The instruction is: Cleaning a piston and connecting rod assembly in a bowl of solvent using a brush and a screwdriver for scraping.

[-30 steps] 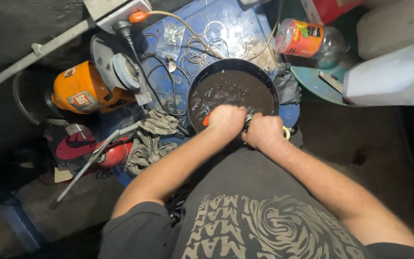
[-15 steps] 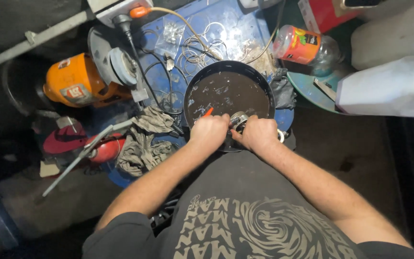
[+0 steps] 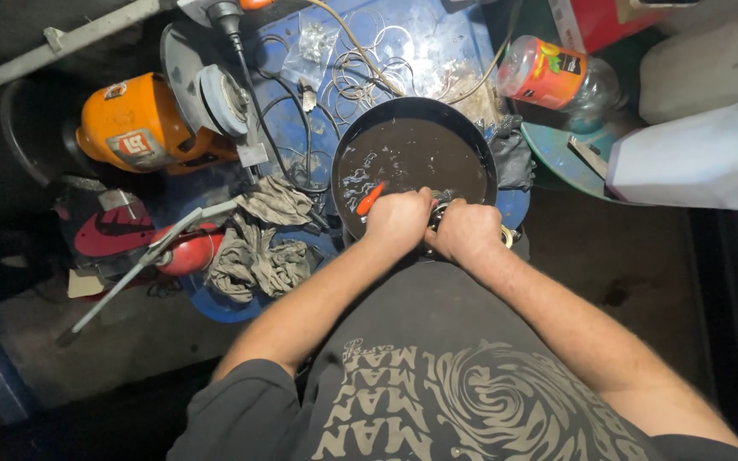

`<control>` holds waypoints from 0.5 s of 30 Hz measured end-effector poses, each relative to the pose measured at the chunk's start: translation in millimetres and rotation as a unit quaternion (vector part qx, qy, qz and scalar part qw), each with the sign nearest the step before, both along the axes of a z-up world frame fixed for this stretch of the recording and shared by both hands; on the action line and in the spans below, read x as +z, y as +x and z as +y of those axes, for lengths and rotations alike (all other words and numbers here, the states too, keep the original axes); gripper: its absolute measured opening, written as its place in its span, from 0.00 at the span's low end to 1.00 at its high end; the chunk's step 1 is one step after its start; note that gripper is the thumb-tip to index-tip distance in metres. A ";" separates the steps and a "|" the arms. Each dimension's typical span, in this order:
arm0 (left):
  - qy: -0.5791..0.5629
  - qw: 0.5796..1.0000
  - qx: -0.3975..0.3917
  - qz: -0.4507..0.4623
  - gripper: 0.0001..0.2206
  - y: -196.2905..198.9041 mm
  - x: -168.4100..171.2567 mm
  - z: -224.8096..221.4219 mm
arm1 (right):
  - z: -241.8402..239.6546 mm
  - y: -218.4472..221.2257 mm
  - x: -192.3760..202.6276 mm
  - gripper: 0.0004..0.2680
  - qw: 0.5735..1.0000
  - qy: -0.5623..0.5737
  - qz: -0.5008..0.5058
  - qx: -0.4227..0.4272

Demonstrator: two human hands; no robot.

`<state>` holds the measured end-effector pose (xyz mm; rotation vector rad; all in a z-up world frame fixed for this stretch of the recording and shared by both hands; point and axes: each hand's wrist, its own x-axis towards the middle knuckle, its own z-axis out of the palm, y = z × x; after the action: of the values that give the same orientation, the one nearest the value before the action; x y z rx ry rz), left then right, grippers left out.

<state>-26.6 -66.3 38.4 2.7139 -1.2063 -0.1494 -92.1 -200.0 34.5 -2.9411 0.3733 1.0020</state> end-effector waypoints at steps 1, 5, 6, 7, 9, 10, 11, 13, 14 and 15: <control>-0.001 1.000 0.000 -0.001 0.09 3.6 8.5 6.5 | 0.1 5.1 15.2 0.31 1.000 -0.001 -0.001 0.000; 0.068 0.984 0.002 0.162 0.12 10.0 45.9 40.1 | 0.5 13.0 49.5 0.33 1.000 0.015 0.020 0.003; 0.125 0.976 -0.005 0.178 0.12 13.1 55.9 50.1 | 0.8 14.4 51.2 0.32 0.999 0.018 0.028 -0.006; 0.125 0.976 0.000 0.180 0.12 10.0 56.3 50.8 | 0.3 12.9 52.0 0.32 0.999 0.018 0.028 -0.001; 0.067 0.995 0.011 0.078 0.10 7.3 56.4 52.6 | 0.2 12.2 52.9 0.34 0.999 0.021 0.038 -0.008; 0.066 0.995 0.012 0.077 0.10 6.6 38.3 50.5 | 0.6 15.8 48.8 0.34 0.999 0.021 0.037 -0.007; 0.041 0.997 0.005 0.063 0.10 0.4 19.7 47.3 | 0.1 13.6 45.1 0.34 0.999 0.015 0.031 -0.007; 0.014 0.999 0.002 0.048 0.09 -2.5 2.7 42.4 | 0.3 10.8 44.6 0.34 1.000 0.008 0.025 -0.002; 0.005 0.997 0.006 0.077 0.11 1.4 4.7 40.4 | 0.6 10.3 48.3 0.35 1.000 0.010 0.025 0.001; -0.005 0.994 0.004 0.107 0.12 6.3 6.9 37.8 | 0.8 9.1 52.1 0.35 1.000 0.012 0.026 -0.002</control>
<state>-20.3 -28.5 45.3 2.6140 -1.1308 -0.4196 -83.0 -199.1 86.6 -2.8969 0.3642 1.0769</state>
